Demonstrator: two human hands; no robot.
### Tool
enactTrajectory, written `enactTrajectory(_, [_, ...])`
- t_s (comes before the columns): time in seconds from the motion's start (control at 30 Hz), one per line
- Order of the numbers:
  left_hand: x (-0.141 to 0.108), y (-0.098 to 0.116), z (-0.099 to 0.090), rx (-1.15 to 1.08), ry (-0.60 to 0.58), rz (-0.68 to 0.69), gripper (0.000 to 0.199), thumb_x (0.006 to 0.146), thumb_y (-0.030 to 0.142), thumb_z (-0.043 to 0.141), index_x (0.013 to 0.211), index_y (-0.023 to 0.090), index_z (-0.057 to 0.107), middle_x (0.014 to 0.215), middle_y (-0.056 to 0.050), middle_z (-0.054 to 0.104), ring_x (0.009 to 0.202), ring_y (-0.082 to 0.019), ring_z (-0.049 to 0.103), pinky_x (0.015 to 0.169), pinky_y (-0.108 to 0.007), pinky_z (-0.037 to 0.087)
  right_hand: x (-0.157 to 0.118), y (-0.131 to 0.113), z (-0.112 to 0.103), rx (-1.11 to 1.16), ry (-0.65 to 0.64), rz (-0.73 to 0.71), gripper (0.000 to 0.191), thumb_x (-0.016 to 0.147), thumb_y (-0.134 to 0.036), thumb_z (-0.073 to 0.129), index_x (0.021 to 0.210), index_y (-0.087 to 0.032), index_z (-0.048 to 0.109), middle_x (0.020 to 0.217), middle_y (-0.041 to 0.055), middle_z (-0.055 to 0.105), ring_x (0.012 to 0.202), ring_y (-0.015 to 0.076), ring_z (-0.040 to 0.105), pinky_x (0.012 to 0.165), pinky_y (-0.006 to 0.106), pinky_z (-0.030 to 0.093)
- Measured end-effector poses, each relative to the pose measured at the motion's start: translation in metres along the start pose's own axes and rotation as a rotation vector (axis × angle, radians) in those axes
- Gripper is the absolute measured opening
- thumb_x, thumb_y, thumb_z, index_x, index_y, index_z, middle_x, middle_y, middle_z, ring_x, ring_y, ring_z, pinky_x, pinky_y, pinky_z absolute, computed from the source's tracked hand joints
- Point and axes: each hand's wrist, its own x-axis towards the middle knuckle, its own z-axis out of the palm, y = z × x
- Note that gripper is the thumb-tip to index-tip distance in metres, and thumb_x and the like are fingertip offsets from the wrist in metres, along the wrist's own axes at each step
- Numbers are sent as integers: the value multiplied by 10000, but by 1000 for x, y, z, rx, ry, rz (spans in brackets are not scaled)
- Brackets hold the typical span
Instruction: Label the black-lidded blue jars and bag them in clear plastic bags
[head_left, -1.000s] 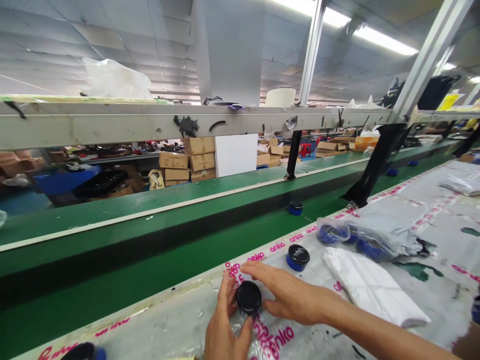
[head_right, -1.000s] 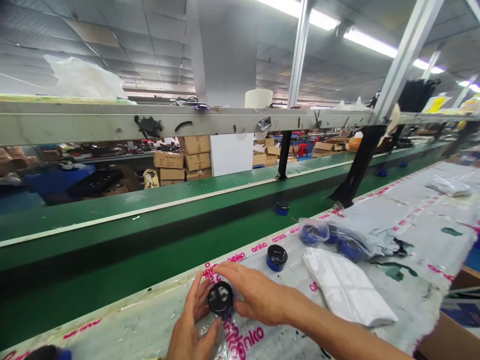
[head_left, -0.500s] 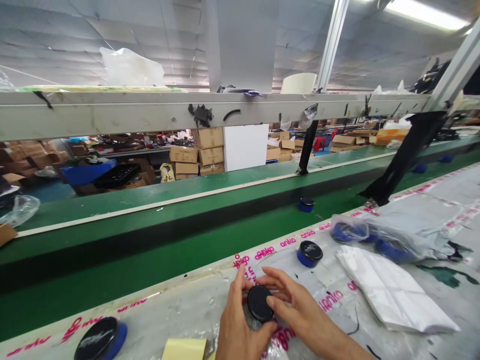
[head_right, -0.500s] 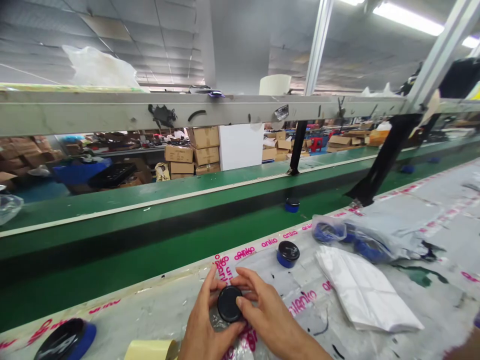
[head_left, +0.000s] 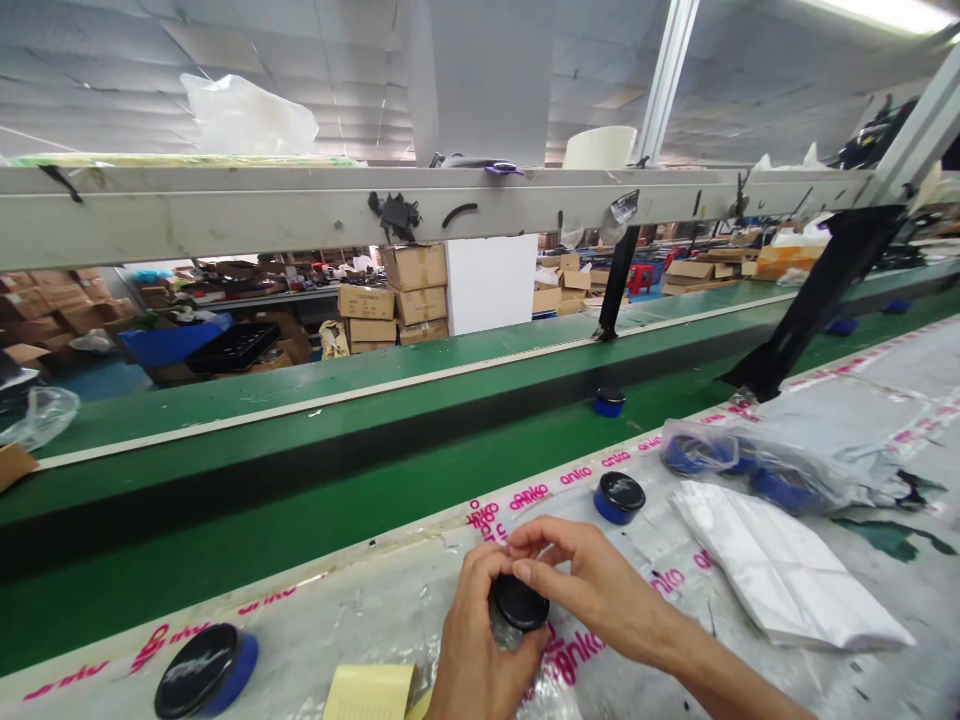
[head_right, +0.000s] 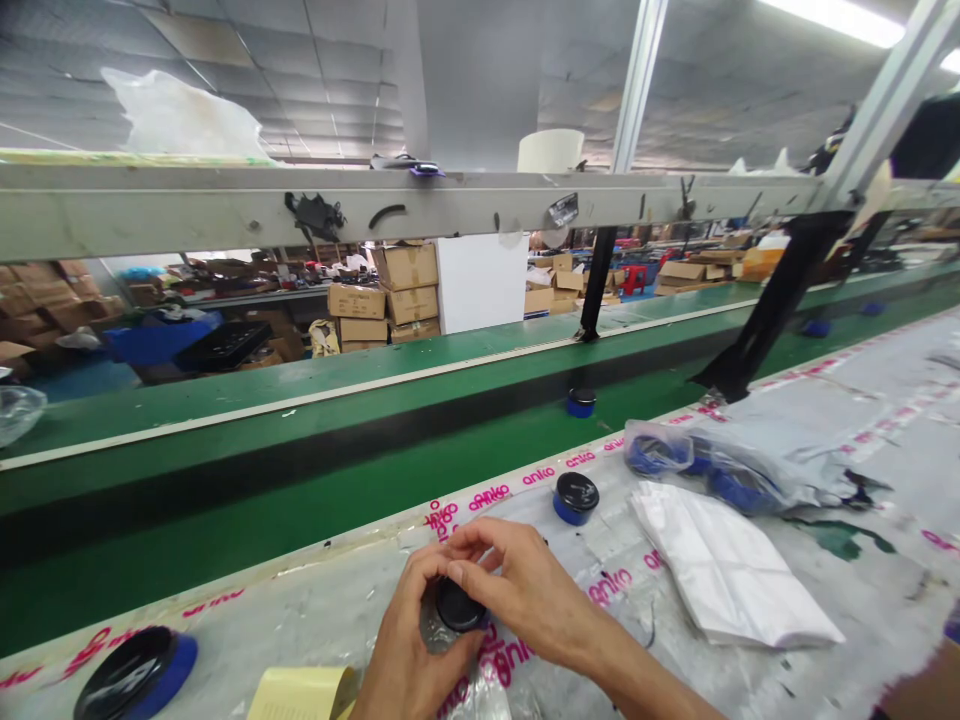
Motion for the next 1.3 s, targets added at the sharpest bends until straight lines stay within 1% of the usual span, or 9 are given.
enactTrajectory(0.2, [-1,-2,-1,83,-5,14,450,617,24,646,1012,237,607,1212,-60,623,1167,-280,598,1014,-445,493,1,5,0,-61,-9,-12,136,889,-285,639,786,-201,671,790,-3,697,752,165,633,660,262,488])
enactTrajectory(0.33, [-5,-5,1,126,-19,50,532,657,41,650,1143,246,589,1242,-66,621,1201,-281,586,1022,-449,501,-1,6,1,-94,36,-91,143,926,-259,569,806,-214,631,867,2,667,805,164,627,682,261,491])
enactTrajectory(0.47, [-11,-14,3,199,-94,53,865,660,59,684,1448,266,395,1480,-97,486,1374,-308,461,1130,-516,420,-7,6,7,-41,155,-101,189,963,-309,520,820,-224,612,986,18,669,873,167,624,690,253,488])
enactTrajectory(0.63, [-18,-19,6,239,-234,90,1030,648,41,654,1561,248,223,1574,-111,390,1437,-324,389,1172,-544,370,-16,14,10,-8,251,-29,247,959,-397,516,808,-220,601,1031,35,669,864,180,616,652,257,477])
enactTrajectory(0.8, [-21,-19,7,158,-156,-60,1073,690,72,622,1589,273,72,1517,-97,480,1368,-307,491,1130,-535,421,-21,22,1,14,348,17,296,935,-480,537,819,-222,621,1154,62,662,969,227,612,738,311,509])
enactTrajectory(1.03, [-10,-17,-4,107,-252,-197,1008,616,42,625,1540,266,291,1405,-87,592,1295,-309,557,1120,-479,428,-40,31,-5,252,371,251,388,801,-598,670,828,-211,687,1123,70,700,644,164,583,697,364,533])
enactTrajectory(1.13, [-4,-12,-4,141,-205,-228,861,581,67,701,1396,235,478,1295,-84,640,1205,-313,600,1074,-468,457,-49,38,0,315,343,315,399,783,-609,683,855,-217,704,1013,52,715,583,154,557,677,364,524])
enactTrajectory(1.2, [-3,-8,-2,161,-143,-182,730,572,75,728,1266,229,564,1251,-77,635,1169,-306,603,1036,-453,478,-52,42,5,307,315,319,389,797,-613,669,823,-226,701,885,39,714,676,205,619,760,387,529])
enactTrajectory(1.3, [-4,-3,1,165,-84,-124,585,597,82,739,1144,233,597,1169,-63,628,1083,-282,619,949,-421,516,-52,44,12,262,283,269,401,804,-607,664,656,-235,640,793,62,706,1134,327,608,999,442,456])
